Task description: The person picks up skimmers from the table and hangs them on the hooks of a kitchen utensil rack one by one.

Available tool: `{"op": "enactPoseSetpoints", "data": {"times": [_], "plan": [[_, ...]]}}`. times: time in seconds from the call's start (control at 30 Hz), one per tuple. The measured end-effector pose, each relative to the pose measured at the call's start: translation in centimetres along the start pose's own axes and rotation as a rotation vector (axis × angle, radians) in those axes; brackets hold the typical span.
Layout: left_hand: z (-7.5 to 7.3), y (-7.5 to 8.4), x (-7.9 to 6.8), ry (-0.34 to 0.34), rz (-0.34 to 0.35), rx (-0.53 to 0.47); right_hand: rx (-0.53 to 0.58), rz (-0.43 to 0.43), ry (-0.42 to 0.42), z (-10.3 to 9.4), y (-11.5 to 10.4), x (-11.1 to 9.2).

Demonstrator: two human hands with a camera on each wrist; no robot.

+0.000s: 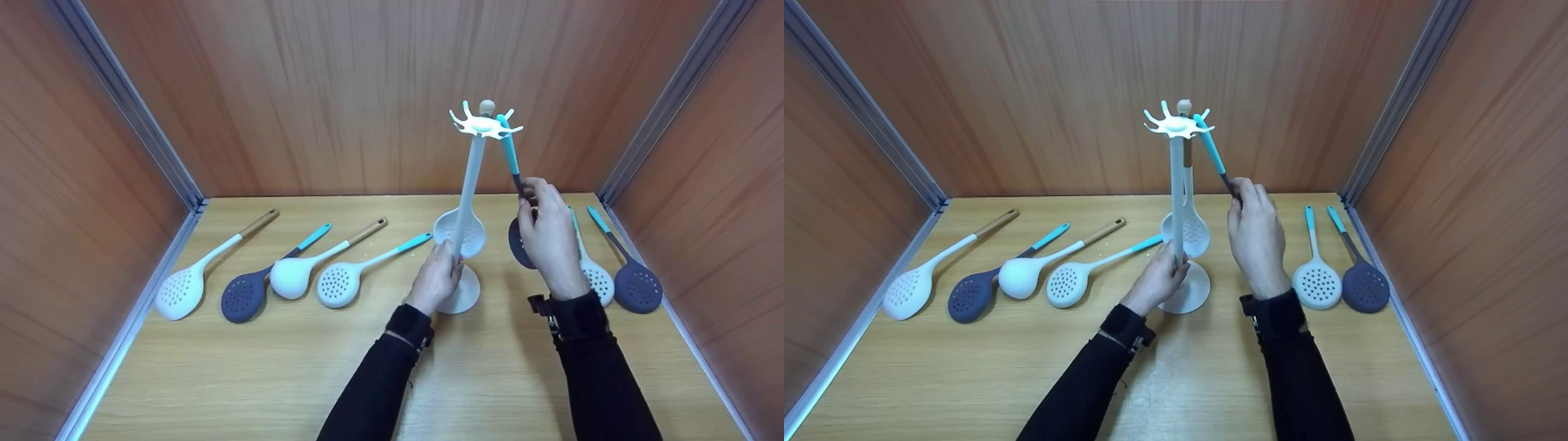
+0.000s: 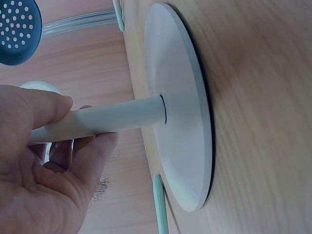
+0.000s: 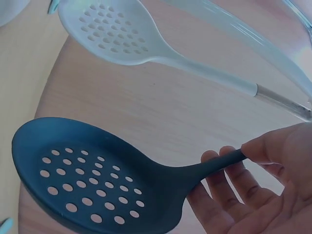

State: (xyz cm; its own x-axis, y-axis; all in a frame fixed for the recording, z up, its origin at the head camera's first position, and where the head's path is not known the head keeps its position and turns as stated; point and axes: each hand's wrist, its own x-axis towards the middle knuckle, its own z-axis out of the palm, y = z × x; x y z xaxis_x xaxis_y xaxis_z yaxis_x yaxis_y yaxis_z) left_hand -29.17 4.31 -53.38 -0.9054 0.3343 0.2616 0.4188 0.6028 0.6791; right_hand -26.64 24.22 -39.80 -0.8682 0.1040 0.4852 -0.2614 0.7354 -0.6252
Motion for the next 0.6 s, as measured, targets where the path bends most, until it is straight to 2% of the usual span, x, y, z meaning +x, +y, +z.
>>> {"op": "enactPoseSetpoints", "data": {"times": [0.4,0.6], "plan": [[0.2,-0.1,0.3,-0.029,-0.060,-0.005,0.023,0.025,-0.001,1.0,0.5,0.4],[0.2,-0.3,0.3,-0.017,-0.029,-0.020,0.009,0.025,-0.016,1.4,0.3,0.8]]}}
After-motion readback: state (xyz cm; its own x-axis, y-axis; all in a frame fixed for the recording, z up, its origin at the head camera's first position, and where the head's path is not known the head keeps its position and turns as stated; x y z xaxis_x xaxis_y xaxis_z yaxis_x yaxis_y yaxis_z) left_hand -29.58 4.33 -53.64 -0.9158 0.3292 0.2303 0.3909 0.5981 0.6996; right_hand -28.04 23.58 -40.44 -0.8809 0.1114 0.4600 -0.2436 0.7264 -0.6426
